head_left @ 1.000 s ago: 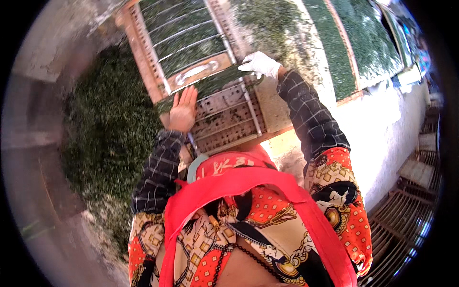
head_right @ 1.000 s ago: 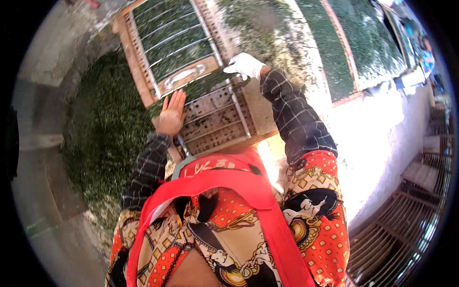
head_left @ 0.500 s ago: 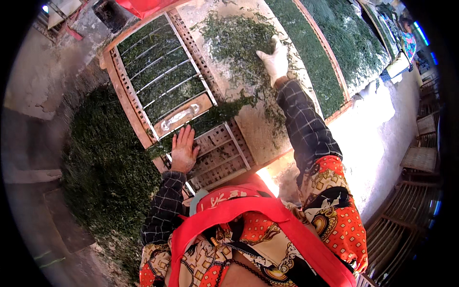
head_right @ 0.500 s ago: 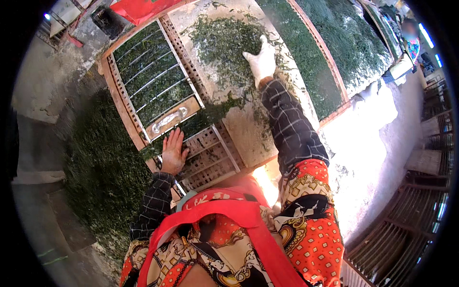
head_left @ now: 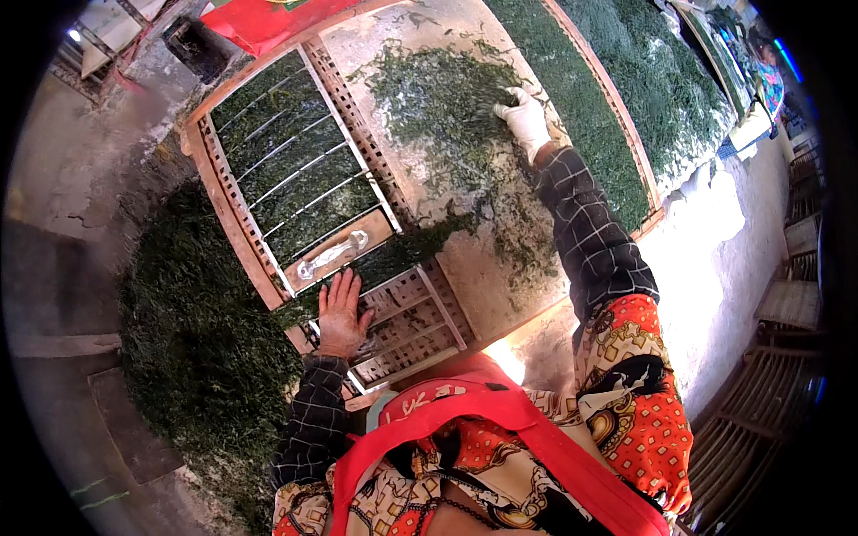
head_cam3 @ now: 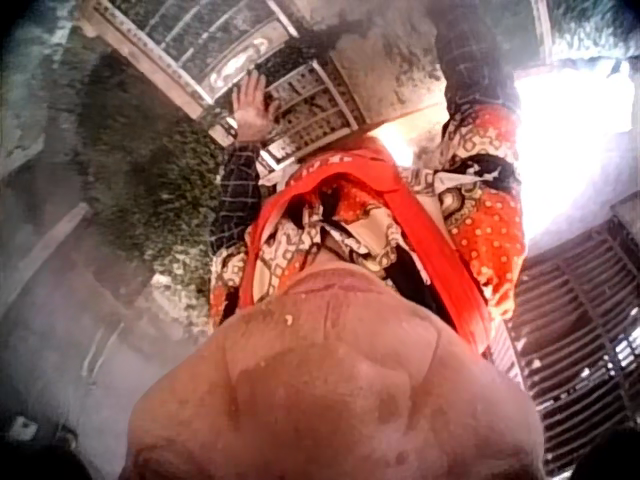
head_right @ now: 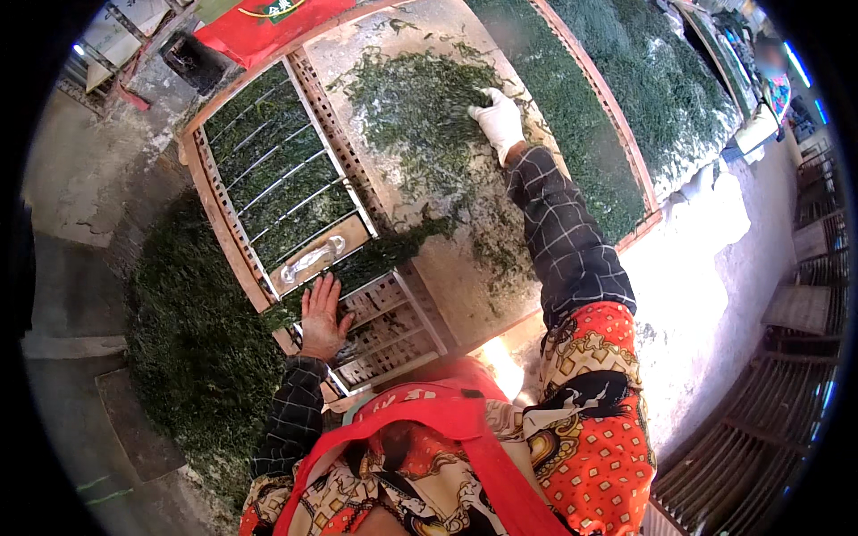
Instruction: The person processes tea leaves by spreading them onto a wooden drying tray, smoothing them with their hands, and adding more leaves from a pile.
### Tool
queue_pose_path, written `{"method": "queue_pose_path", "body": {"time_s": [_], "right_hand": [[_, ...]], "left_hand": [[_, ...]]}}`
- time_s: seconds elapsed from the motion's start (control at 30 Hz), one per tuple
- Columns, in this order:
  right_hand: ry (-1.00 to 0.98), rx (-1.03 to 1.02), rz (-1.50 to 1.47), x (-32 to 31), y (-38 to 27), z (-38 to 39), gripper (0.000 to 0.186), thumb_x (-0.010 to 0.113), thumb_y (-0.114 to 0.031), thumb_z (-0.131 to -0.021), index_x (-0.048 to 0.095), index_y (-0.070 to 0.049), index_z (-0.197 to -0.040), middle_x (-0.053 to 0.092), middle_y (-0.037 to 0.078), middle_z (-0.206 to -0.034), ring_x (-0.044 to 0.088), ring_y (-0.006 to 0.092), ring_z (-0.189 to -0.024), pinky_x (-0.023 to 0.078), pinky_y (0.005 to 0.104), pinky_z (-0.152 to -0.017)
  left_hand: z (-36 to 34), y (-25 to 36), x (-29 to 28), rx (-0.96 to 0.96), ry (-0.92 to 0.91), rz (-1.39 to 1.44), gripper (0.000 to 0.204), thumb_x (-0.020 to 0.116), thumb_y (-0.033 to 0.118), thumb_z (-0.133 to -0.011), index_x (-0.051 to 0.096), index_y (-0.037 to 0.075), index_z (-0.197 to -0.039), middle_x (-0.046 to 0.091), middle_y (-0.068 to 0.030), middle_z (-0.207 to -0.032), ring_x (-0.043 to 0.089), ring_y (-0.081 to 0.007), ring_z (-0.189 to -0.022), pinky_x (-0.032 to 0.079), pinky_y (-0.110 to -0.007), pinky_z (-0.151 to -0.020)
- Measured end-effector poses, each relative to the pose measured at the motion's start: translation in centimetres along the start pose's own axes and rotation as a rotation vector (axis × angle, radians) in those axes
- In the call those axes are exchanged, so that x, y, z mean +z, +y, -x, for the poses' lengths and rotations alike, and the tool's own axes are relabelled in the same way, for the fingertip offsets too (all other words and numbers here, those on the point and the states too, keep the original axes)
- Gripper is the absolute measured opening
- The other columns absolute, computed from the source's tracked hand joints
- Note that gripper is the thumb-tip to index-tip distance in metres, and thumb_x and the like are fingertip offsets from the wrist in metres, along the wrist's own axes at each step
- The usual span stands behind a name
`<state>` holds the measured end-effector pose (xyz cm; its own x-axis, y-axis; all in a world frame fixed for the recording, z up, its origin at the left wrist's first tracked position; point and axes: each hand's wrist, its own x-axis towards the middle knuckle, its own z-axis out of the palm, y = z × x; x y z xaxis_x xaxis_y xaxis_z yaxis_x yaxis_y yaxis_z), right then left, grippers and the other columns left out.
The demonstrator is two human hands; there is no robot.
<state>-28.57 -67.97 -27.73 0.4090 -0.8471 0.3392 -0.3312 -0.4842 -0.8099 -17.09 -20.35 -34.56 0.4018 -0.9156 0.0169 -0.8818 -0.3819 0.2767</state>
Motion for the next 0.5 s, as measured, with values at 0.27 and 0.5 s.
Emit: {"method": "queue_pose_path", "body": {"time_s": [0.27, 0.5], "right_hand": [[-0.178, 0.000, -0.006, -1.1, 1.1, -0.1, 0.079, 0.080, -0.024, -0.078, 0.041, 0.008, -0.139, 0.060, 0.022, -0.129, 0.061, 0.0257, -0.115, 0.044, 0.0304, -0.100], [-0.225, 0.020, 0.302, -0.1, -1.0, 2.7, 0.041, 0.072, -0.031, -0.083, 0.065, -0.015, -0.121, 0.065, 0.021, -0.110, 0.063, 0.0353, -0.103, 0.049, 0.0411, -0.089]], "left_hand": [[-0.4, 0.3, -0.1, -0.005, -0.035, -0.004, 0.076, 0.072, 0.023, -0.080, 0.038, 0.006, -0.145, 0.029, -0.0121, -0.155, 0.025, -0.0313, -0.144, 0.016, -0.049, -0.118], [-0.3, 0.3, -0.1, -0.030, -0.066, -0.009, 0.074, 0.070, 0.023, -0.083, 0.035, 0.007, -0.146, 0.027, -0.0130, -0.156, 0.022, -0.0326, -0.145, 0.014, -0.051, -0.118]]}}
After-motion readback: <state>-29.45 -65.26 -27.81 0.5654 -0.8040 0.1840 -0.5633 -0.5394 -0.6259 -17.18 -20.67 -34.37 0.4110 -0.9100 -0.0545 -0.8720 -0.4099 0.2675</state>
